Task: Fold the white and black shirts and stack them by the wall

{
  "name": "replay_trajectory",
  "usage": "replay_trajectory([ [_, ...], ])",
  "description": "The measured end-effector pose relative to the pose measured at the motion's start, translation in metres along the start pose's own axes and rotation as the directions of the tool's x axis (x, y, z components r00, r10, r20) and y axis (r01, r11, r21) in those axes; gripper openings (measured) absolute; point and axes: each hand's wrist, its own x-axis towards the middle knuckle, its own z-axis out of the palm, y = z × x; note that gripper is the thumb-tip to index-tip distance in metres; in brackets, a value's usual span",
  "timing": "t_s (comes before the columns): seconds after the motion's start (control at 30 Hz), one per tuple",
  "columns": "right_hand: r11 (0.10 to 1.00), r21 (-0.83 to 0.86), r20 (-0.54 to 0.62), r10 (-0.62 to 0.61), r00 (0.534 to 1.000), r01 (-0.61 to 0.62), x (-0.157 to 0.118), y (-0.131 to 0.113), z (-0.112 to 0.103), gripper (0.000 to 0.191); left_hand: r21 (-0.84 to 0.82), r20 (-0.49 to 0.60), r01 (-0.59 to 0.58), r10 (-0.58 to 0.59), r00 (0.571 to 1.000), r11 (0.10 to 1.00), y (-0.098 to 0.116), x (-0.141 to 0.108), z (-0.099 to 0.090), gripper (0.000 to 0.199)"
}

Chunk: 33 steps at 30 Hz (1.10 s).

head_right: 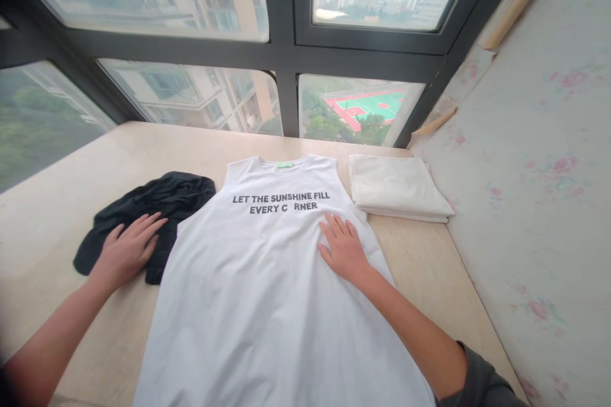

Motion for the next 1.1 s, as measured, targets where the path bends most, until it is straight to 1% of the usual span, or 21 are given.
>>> replay_trajectory([
  [0.07, 1.000, -0.004, 0.010, 0.016, 1.000, -0.016, 0.007, 0.000, 0.000, 0.054, 0.014, -0.052, 0.058, -0.058, 0.997, 0.998, 0.004, 0.002, -0.006, 0.044],
  [0.13, 0.999, -0.009, 0.010, 0.033, 0.999, -0.033, 0.015, 0.001, 0.001, 0.054, 0.021, -0.100, 0.115, -0.112, 0.989, 0.993, 0.014, -0.001, -0.013, 0.046],
  [0.2, 0.999, -0.011, 0.007, 0.048, 0.999, -0.048, 0.022, 0.001, 0.001, 0.053, 0.021, -0.126, 0.163, -0.159, 0.979, 0.986, 0.029, -0.012, -0.021, 0.047],
  [0.23, 0.999, -0.007, 0.006, 0.051, 0.999, -0.051, 0.025, 0.001, 0.001, 0.053, 0.004, -0.107, 0.206, -0.205, 0.973, 0.978, 0.038, -0.021, -0.025, 0.047],
  [0.27, 0.999, 0.000, 0.005, 0.053, 0.999, -0.053, 0.028, 0.001, 0.001, 0.053, -0.025, -0.058, 0.264, -0.265, 0.963, 0.964, 0.048, -0.031, -0.028, 0.047],
  [0.3, 0.999, 0.010, 0.006, 0.051, 0.999, -0.051, 0.029, 0.001, 0.001, 0.053, -0.060, 0.017, 0.332, -0.332, 0.943, 0.941, 0.058, -0.044, -0.031, 0.045],
  [0.37, 0.998, 0.036, 0.011, 0.044, 0.999, -0.044, 0.029, 0.002, 0.000, 0.053, -0.129, 0.223, 0.468, -0.434, 0.873, 0.874, 0.078, -0.073, -0.035, 0.044],
  [0.4, 0.998, 0.052, 0.015, 0.040, 0.999, -0.041, 0.028, 0.002, -0.001, 0.052, -0.153, 0.316, 0.517, -0.454, 0.833, 0.842, 0.088, -0.088, -0.037, 0.046],
  [0.43, 0.997, 0.068, 0.019, 0.038, 0.999, -0.039, 0.025, 0.003, -0.002, 0.052, -0.169, 0.383, 0.546, -0.455, 0.804, 0.821, 0.096, -0.103, -0.037, 0.049],
  [0.47, 0.996, 0.084, 0.023, 0.036, 0.999, -0.038, 0.022, 0.003, -0.004, 0.052, -0.184, 0.427, 0.568, -0.455, 0.781, 0.802, 0.104, -0.115, -0.037, 0.054],
  [0.53, 0.993, 0.109, 0.026, 0.032, 0.999, -0.035, 0.015, 0.003, -0.008, 0.051, -0.214, 0.467, 0.611, -0.470, 0.749, 0.762, 0.113, -0.135, -0.035, 0.060],
  [0.6, 0.992, 0.121, 0.034, 0.028, 0.999, -0.032, 0.008, 0.002, -0.015, 0.050, -0.256, 0.482, 0.646, -0.485, 0.730, 0.719, 0.115, -0.143, -0.031, 0.062],
  [0.63, 0.991, 0.126, 0.042, 0.034, 0.999, -0.039, 0.006, 0.002, -0.019, 0.048, -0.284, 0.483, 0.657, -0.487, 0.727, 0.698, 0.113, -0.143, -0.029, 0.063],
  [0.7, 0.989, 0.134, 0.060, 0.062, 0.996, -0.069, 0.005, 0.002, -0.027, 0.044, -0.353, 0.470, 0.661, -0.486, 0.737, 0.662, 0.106, -0.136, -0.025, 0.066],
  [0.8, 0.984, 0.141, 0.064, 0.104, 0.993, -0.112, 0.018, 0.000, -0.036, 0.043, -0.426, 0.418, 0.630, -0.476, 0.774, 0.649, 0.098, -0.116, -0.026, 0.067],
  [0.87, 0.983, 0.143, 0.048, 0.109, 0.993, -0.115, 0.038, -0.006, -0.039, 0.046, -0.450, 0.382, 0.581, -0.442, 0.812, 0.678, 0.100, -0.099, -0.031, 0.064],
  [0.97, 0.984, 0.150, 0.046, 0.085, 0.995, -0.091, 0.080, -0.022, -0.035, 0.054, -0.461, 0.335, 0.509, -0.388, 0.859, 0.727, 0.114, -0.077, -0.037, 0.058],
  [1.03, 0.987, 0.148, 0.073, 0.058, 0.996, -0.068, 0.110, -0.034, -0.028, 0.058, -0.456, 0.325, 0.481, -0.363, 0.873, 0.749, 0.123, -0.068, -0.038, 0.056],
  [1.1, 0.988, 0.142, 0.113, 0.046, 0.992, -0.062, 0.134, -0.044, -0.019, 0.062, -0.463, 0.332, 0.466, -0.340, 0.880, 0.754, 0.127, -0.066, -0.035, 0.056],
])
